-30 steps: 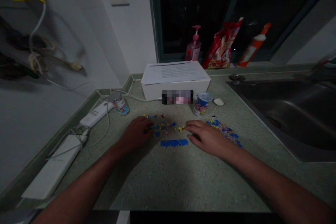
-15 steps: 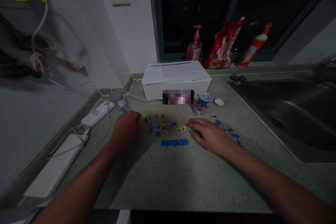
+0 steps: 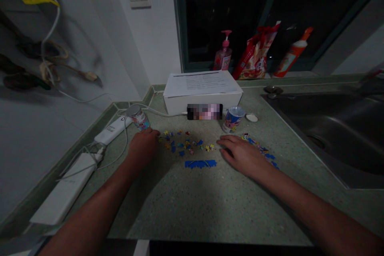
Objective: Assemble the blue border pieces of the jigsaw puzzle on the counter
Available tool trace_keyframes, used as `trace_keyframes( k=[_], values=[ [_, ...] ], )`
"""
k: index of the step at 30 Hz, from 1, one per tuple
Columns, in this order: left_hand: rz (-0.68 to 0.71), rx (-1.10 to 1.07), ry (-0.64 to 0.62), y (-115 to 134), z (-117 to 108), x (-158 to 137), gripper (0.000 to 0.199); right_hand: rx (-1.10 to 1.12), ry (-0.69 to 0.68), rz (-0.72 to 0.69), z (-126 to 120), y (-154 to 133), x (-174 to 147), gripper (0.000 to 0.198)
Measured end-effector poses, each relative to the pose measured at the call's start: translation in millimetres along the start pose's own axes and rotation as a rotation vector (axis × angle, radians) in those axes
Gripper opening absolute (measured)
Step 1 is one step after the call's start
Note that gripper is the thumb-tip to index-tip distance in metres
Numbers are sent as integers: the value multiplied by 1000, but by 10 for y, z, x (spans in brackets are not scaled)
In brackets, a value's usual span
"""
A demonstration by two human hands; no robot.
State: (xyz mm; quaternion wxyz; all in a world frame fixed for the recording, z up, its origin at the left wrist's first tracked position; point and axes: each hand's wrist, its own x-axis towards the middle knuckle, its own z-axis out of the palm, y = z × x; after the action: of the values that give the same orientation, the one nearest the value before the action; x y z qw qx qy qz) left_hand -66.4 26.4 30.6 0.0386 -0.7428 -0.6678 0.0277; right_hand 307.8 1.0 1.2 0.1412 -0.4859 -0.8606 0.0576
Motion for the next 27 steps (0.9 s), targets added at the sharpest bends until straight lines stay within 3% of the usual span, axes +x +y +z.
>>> trace_keyframes(
  k=[27],
  values=[
    [-10,-14,-80,67,-47,-32,33,-11,8,-13,25,15,-10,30]
  ],
)
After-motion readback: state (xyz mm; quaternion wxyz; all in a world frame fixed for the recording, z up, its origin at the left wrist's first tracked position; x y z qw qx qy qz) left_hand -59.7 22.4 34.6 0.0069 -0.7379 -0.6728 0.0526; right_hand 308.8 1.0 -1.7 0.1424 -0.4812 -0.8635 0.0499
